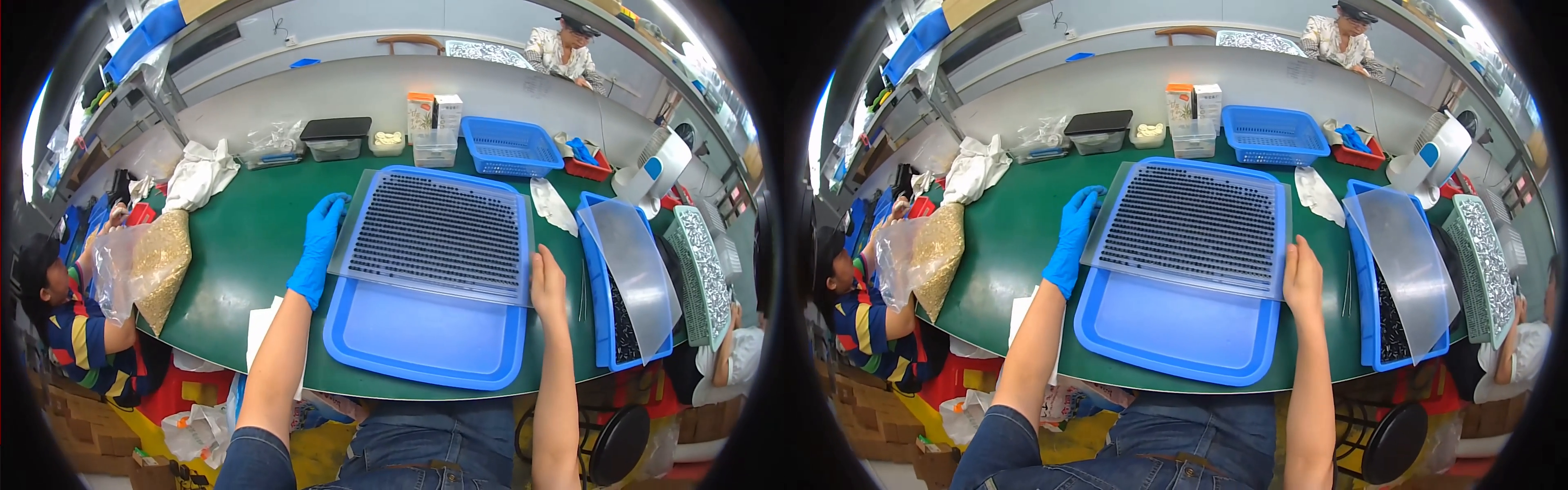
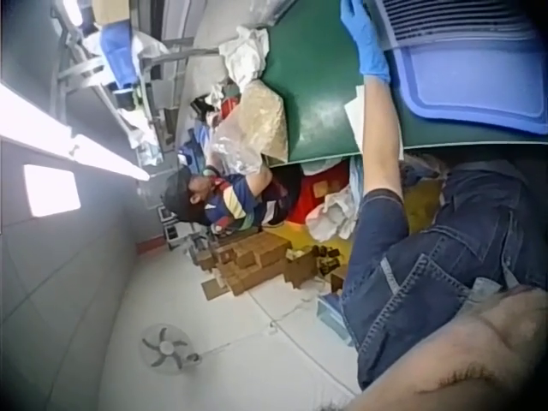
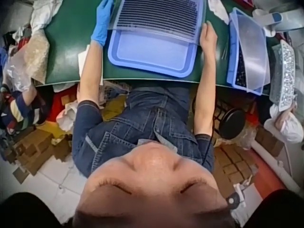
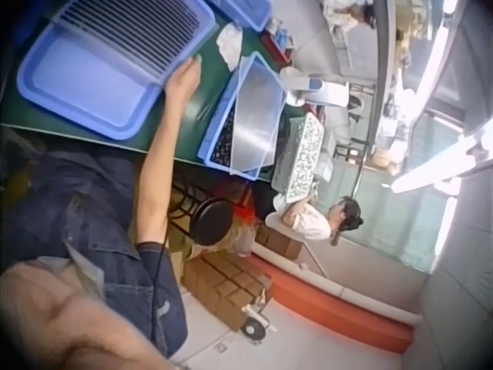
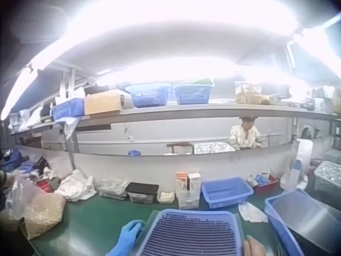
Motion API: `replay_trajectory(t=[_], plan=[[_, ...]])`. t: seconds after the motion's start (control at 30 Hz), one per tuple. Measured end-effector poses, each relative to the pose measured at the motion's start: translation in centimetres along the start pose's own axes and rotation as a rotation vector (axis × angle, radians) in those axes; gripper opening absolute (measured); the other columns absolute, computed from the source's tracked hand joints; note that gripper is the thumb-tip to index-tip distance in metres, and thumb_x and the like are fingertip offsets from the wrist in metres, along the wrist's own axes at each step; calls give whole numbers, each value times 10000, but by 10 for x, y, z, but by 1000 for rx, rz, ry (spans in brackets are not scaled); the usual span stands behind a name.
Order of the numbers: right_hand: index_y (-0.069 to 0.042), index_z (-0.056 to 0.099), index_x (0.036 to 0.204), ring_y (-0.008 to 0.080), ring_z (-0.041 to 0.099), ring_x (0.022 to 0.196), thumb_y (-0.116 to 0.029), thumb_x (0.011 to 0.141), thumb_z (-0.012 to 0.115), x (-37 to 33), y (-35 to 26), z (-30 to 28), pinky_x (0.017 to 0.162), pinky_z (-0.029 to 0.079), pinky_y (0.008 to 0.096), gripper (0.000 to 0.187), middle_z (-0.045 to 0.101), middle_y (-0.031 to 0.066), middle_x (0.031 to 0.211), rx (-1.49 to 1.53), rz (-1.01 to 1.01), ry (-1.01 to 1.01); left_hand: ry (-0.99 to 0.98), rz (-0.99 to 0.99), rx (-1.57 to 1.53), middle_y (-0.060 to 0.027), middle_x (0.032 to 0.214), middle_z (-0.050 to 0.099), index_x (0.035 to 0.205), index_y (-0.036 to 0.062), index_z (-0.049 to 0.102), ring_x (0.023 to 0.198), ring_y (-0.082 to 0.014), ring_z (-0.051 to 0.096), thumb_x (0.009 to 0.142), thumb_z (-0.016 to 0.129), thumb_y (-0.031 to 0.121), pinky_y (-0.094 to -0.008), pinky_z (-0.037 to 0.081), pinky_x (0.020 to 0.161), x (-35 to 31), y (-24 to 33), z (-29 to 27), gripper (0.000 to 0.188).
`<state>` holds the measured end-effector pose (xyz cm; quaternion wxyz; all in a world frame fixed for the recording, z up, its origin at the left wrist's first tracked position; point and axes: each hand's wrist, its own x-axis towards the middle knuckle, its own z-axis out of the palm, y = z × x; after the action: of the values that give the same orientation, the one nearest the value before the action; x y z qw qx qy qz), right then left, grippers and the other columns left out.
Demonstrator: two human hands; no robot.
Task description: Sorting and arranging small black electronic components into a grid-patterned tray using a thin metal tool.
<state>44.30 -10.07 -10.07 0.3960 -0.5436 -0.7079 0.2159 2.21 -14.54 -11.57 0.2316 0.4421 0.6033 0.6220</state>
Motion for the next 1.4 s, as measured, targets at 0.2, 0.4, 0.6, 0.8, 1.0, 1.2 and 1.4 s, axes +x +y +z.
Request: replay_trajectory(t=[0.2,0.4,0.6,0.8,1.0,1.2,1.4], plan=[[107,566,1208,450,614,1014,-177,1014,449,-1,-12,7,892,488,477,364,641,303,1077,-92,-74,55,-155,-72,56,-57,1101,663,1287,12,596,931,-138,591,967,593,243,-267,485,829,-5,-2,3,395],[107,567,1202,441,612,1011,-162,1014,449,4,-10,8,890,483,475,350,638,297,1063,-100,-80,3,-221,-308,-100,-126,1154,658,1326,-51,531,1013,-183,627,941,593,179,-310,494,915,-6,5,-3,453],[110,565,1213,428,609,1039,-159,1011,462,4,8,-14,913,479,440,351,629,294,1116,-52,-126,-50,-389,-367,-208,-65,950,661,1094,-5,627,826,-140,614,875,572,107,-283,501,784,-17,20,-1,253],[89,582,1204,387,625,1010,-143,1004,481,-1,18,-42,886,483,405,322,641,255,1095,-88,-109,-118,-538,-522,-87,4,824,602,989,67,653,738,-100,568,958,557,315,-256,474,670,-20,43,-4,268],[53,621,1121,396,635,954,-150,1013,456,3,7,-39,831,487,413,283,654,256,998,-238,-72,-105,-155,-310,138,-63,800,606,1000,-17,609,692,-138,557,980,546,378,-316,482,641,-34,24,38,401],[46,632,1044,438,625,880,-174,1024,420,-2,-2,-39,763,491,494,306,655,258,949,-381,-85,16,-115,-282,148,-112,837,654,1072,-55,614,737,-159,607,964,576,342,-328,499,658,-31,13,44,414],[52,648,1031,428,633,842,-141,1010,436,-4,-7,-39,725,488,485,288,658,254,918,-399,-60,31,-50,-409,79,-15,755,591,1049,2,623,616,-91,536,982,567,315,-254,460,557,-33,30,45,325]])
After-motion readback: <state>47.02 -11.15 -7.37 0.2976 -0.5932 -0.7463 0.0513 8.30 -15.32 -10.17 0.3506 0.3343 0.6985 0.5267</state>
